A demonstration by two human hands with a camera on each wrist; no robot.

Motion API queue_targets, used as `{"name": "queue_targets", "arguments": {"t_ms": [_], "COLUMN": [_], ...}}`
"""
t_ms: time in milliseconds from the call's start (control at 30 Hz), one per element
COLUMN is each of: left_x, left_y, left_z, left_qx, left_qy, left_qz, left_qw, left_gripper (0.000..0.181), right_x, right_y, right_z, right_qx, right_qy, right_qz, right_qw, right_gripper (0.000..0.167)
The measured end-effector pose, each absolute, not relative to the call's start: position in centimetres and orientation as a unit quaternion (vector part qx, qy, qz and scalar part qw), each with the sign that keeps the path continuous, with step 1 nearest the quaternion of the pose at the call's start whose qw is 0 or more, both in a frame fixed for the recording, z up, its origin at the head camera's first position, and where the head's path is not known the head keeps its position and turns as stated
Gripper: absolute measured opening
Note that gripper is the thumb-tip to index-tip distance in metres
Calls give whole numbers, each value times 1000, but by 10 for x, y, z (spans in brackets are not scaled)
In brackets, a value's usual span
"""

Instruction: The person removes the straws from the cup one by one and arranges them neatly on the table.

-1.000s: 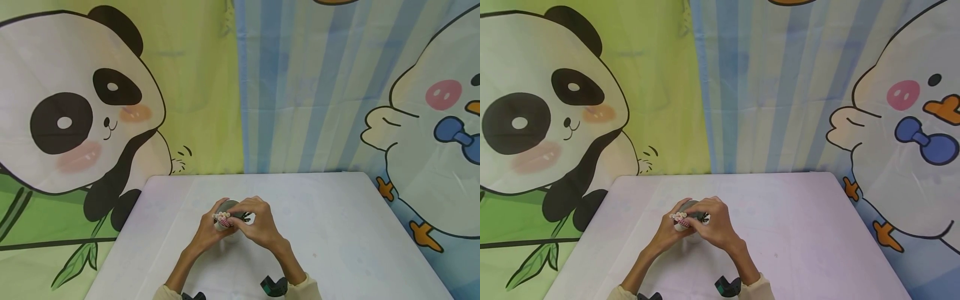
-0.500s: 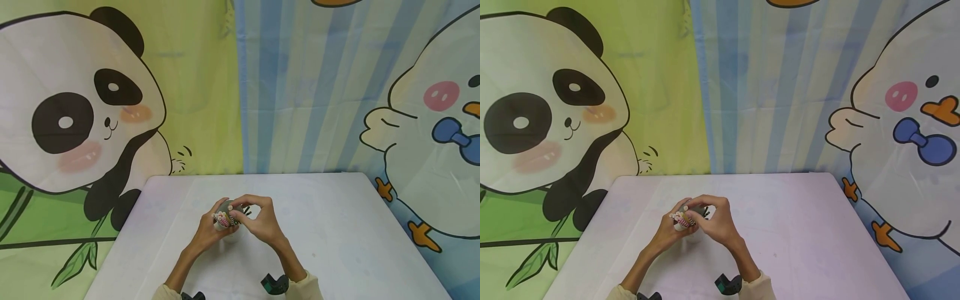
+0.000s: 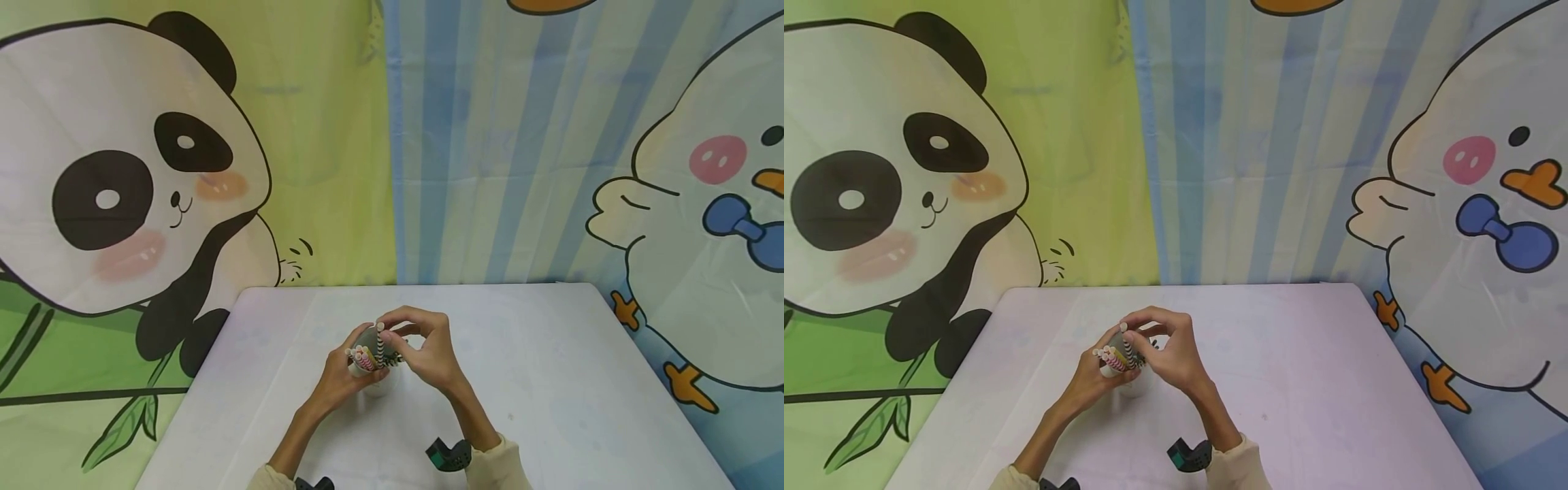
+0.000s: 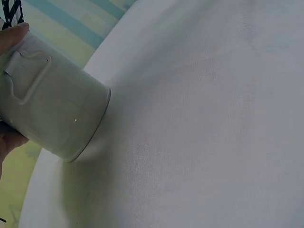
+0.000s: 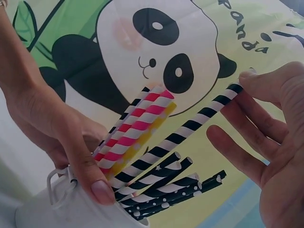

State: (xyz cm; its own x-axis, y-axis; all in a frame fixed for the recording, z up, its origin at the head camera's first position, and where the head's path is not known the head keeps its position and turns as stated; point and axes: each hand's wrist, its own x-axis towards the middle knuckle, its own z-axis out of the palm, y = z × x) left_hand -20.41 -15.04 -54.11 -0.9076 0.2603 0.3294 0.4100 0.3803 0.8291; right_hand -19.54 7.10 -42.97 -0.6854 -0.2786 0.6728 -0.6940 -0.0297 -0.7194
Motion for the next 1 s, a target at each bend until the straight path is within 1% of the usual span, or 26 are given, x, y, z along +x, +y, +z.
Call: {"name": "queue_targets", "arguments": {"t_ms": [233,433,567,833,1000], "left_x": [-204,-203,-202,-205,-205], "left_y": [-150,-150,-150,-151,-151], "left_z": [-540,-539,-540,-544,-545], "left_qx": [-199,-189,-186,-207,-201], "left_qy": [-831,-836,-838,-832,-835], "left_qz": [-513,-509,-508,-506,-503], "left_qw": [85,78,77,99,98], "left_gripper": [90,92,92,89,90], "right_x": [-199,-201,-204,-207,-209], "right_y": [73,76,78,83,85], "right_z": [-428,-426,-424,-419,-415], "right_qx": [351,356,367,369,377], "right_qy": [-661,-645,-632,-613,-593], "right_qz": [640,654,658,670,680], "right_qw": [171,173,182,198,208], "right_gripper": [18,21,20,22,22]}}
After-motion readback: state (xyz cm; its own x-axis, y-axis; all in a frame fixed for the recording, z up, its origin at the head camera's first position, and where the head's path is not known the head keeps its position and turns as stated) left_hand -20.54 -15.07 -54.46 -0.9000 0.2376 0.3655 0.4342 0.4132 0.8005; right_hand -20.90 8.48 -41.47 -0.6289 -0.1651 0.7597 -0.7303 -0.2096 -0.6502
